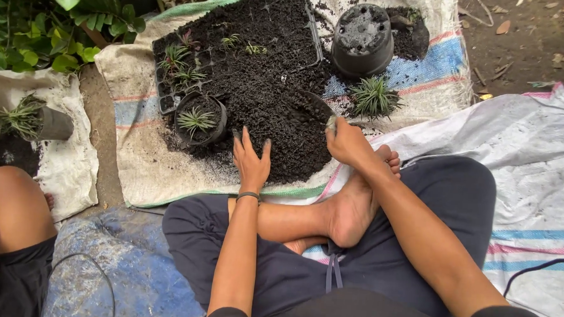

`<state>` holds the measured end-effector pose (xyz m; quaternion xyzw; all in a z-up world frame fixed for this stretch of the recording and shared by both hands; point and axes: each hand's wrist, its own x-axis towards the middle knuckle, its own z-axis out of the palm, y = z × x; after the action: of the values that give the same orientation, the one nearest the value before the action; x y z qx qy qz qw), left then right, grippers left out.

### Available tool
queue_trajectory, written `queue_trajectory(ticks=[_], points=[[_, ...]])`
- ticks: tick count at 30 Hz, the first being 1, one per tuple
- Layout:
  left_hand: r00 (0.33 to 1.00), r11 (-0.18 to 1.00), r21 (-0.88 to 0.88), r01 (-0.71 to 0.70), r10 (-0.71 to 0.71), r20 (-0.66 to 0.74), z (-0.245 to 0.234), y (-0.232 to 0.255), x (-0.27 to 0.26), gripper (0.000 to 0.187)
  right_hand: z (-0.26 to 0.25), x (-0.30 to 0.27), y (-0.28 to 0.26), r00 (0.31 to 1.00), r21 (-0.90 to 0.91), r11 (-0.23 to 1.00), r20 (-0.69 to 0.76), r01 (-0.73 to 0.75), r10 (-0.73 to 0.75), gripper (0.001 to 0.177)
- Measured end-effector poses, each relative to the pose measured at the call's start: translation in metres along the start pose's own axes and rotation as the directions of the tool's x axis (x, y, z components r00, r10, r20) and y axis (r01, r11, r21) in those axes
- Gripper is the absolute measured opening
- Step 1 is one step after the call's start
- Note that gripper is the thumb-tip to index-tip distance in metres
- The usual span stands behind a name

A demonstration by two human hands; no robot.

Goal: A person sitting on the ground uses a hand trowel to fill small plastic pots and a seedling tray with soil, firming it down with their hands.

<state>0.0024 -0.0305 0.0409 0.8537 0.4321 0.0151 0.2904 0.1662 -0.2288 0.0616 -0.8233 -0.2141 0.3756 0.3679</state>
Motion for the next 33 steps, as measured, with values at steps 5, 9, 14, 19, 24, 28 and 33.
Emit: queue_trajectory(ticks=[5, 9, 14, 19, 24, 28, 33], points=[[0.993, 0.997, -0.016, -0.070, 0.068, -0.095, 0.007, -0.009, 0.021, 0.070, -0.007, 0.009, -0.004, 0.997, -0.003, 1.000, -0.073, 0.015, -0.015, 0.047], [0.969, 0.976, -0.047, -0.213, 0.205, -0.140, 0.009, -0.011, 0.028, 0.071, 0.014, 0.050, 0.005, 0.971, 0.061, 0.985, -0.192, 0.158, -0.144, 0.039], [0.974, 0.977, -0.066, -0.201, 0.192, -0.121, 0.016, -0.020, 0.037, 0.071, 0.029, 0.058, 0.013, 0.958, -0.087, 0.966, -0.137, 0.243, -0.254, 0.028], [0.971, 0.977, -0.039, -0.210, 0.204, -0.125, 0.017, -0.020, 0.038, 0.071, 0.015, 0.039, 0.007, 0.947, -0.198, 0.934, -0.064, 0.297, -0.315, 0.021], [0.968, 0.974, -0.068, -0.215, 0.204, -0.145, 0.020, -0.032, 0.043, 0.068, -0.017, 0.018, -0.014, 0.977, -0.089, 0.977, -0.068, 0.195, -0.202, 0.022], [0.975, 0.979, -0.086, -0.185, 0.172, -0.140, 0.018, -0.027, 0.042, 0.068, 0.004, 0.032, 0.006, 0.975, -0.043, 0.993, -0.191, 0.108, -0.115, 0.020], [0.974, 0.982, -0.068, -0.178, 0.166, -0.156, 0.017, -0.022, 0.041, 0.068, 0.009, 0.026, 0.003, 0.982, -0.116, 0.981, -0.081, 0.159, -0.168, 0.018]])
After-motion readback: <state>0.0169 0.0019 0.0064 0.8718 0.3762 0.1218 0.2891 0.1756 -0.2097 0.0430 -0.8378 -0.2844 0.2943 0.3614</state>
